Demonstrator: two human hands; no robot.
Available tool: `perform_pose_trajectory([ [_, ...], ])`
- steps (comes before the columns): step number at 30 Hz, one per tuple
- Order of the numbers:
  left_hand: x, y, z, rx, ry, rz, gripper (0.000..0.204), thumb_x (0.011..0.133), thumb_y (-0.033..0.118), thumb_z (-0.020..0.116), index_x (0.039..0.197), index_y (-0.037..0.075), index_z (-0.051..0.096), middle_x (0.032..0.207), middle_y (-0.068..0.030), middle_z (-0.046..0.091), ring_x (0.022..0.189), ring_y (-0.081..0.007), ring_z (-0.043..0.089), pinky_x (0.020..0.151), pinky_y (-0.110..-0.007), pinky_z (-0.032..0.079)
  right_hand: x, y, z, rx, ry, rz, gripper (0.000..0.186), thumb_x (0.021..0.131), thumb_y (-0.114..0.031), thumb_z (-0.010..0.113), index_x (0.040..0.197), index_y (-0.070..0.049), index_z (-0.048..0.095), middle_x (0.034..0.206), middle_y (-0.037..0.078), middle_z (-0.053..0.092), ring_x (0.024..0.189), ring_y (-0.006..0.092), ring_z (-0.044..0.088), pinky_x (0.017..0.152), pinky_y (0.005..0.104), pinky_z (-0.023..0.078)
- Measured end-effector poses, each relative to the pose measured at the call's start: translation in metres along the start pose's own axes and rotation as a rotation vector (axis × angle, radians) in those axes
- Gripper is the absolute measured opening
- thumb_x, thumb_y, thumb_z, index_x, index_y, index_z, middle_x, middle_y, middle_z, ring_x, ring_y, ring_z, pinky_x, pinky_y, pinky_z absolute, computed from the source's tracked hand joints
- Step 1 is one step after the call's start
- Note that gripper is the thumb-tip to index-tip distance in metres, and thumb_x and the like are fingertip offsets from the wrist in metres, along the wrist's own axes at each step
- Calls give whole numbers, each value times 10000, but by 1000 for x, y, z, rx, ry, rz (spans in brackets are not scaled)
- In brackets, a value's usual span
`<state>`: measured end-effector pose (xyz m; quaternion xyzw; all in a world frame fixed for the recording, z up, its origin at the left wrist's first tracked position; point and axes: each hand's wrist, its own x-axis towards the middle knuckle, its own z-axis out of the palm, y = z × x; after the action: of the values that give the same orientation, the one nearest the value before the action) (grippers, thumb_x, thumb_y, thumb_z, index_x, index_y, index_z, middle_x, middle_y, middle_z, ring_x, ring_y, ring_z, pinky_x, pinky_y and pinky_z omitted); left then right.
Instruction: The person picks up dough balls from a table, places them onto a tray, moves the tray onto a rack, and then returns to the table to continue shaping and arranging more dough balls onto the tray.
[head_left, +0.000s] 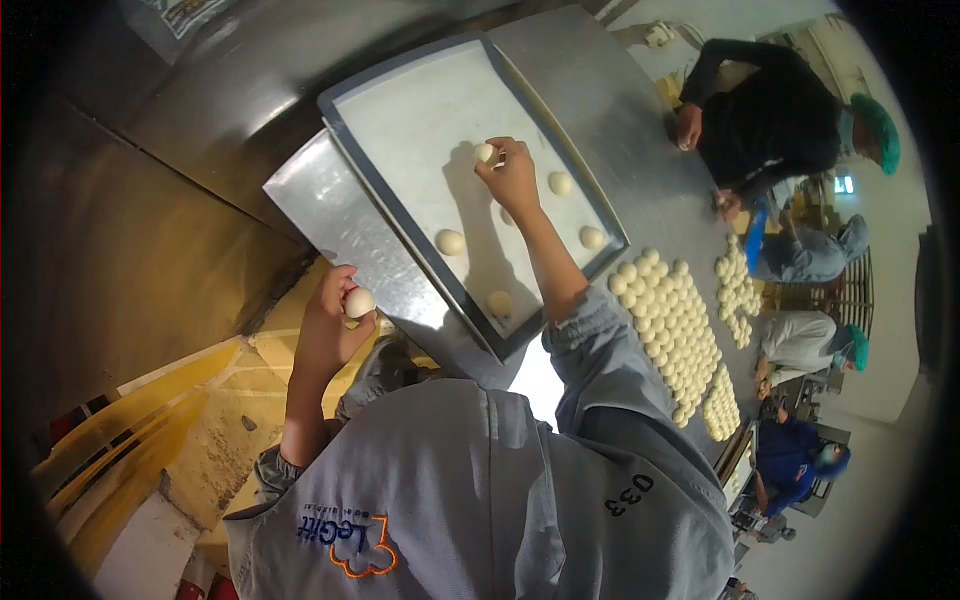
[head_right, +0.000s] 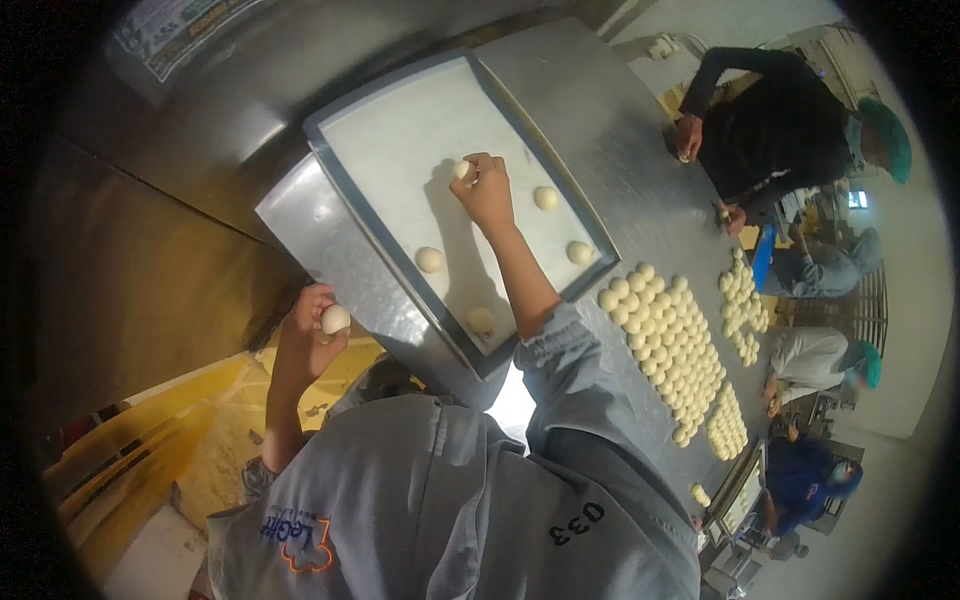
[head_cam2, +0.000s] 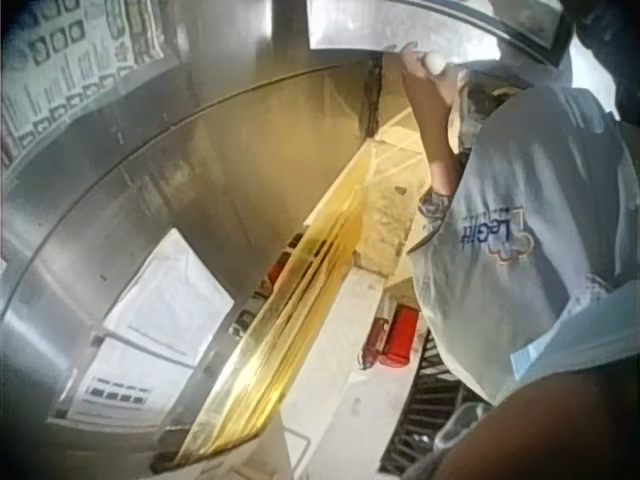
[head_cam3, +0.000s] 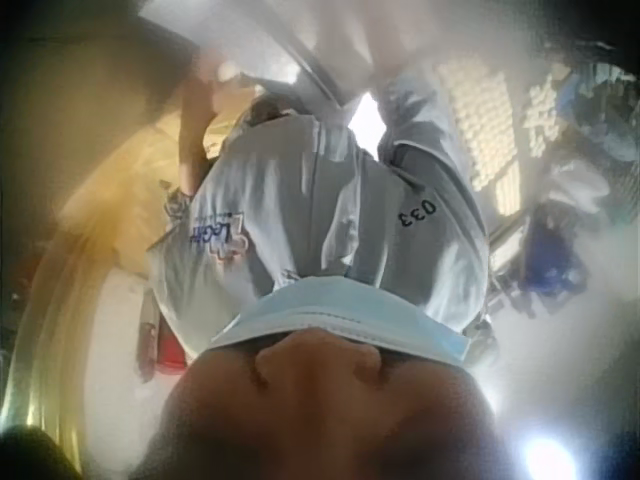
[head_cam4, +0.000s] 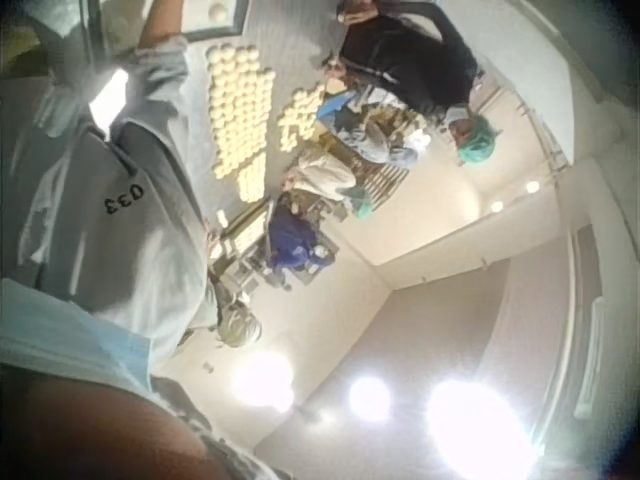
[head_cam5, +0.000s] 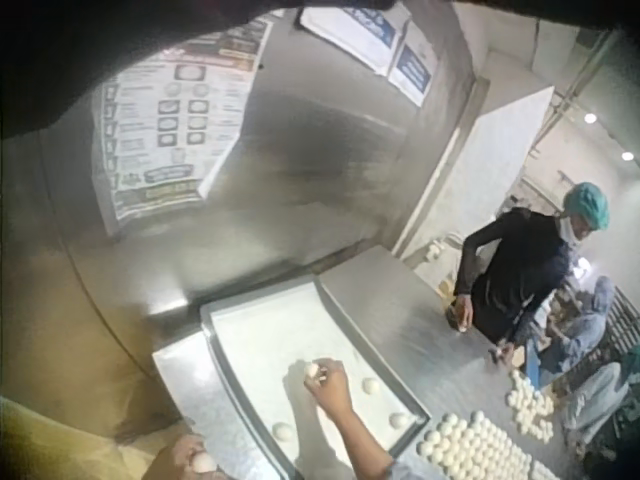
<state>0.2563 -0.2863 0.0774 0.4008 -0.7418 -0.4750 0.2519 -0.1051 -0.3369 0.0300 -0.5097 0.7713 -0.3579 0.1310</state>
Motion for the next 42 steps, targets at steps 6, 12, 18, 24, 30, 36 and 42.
perform_pose_trajectory([
  [6,23,-8,-19,-75,49,-39,520,762,21,729,1236,18,515,979,-146,610,900,-287,642,809,-362,522,23,22,53,-279,-48,91,594,782,-212,770,1312,-60,549,1209,218,532,1067,395,604,925,469,528],
  [12,85,-5,16,-12,-8,114,479,778,13,730,1210,32,523,1062,-154,637,996,-283,650,855,-365,517,-42,-15,-5,-189,97,51,693,797,-159,758,1416,-76,456,1292,235,462,1086,380,584,904,448,529],
  [18,187,-20,61,200,-54,184,490,727,5,746,1160,15,517,1092,-200,600,1057,-390,600,903,-453,499,-201,21,-68,-195,299,209,515,833,-63,699,1317,-48,525,1221,203,495,1038,339,574,868,400,529],
  [24,222,-59,81,507,-208,248,536,687,18,753,1172,-4,526,1115,-218,600,1067,-413,587,924,-471,494,-361,41,-102,-182,512,622,368,856,5,640,1219,-20,586,1197,175,531,973,277,567,787,361,541],
  [30,227,-83,79,489,-185,510,539,659,36,773,1140,-6,534,1147,-219,593,1071,-406,583,924,-454,505,-426,59,-77,-207,738,702,249,883,-21,647,1130,-24,623,1096,156,554,934,282,568,764,349,525],
  [36,238,-79,76,621,-302,266,820,696,159,861,1386,-23,458,1356,-264,530,1251,-423,514,1073,-469,422,-406,77,-112,-185,696,681,226,908,-119,669,1116,-47,618,1047,151,582,870,291,615,740,385,525],
  [42,176,-6,110,529,-221,267,930,754,166,822,1516,17,310,1444,-293,399,1367,-446,370,1143,-509,317,-443,185,-186,-96,1154,799,376,859,-117,703,1219,-61,608,1093,167,571,833,252,642,766,360,541],
])
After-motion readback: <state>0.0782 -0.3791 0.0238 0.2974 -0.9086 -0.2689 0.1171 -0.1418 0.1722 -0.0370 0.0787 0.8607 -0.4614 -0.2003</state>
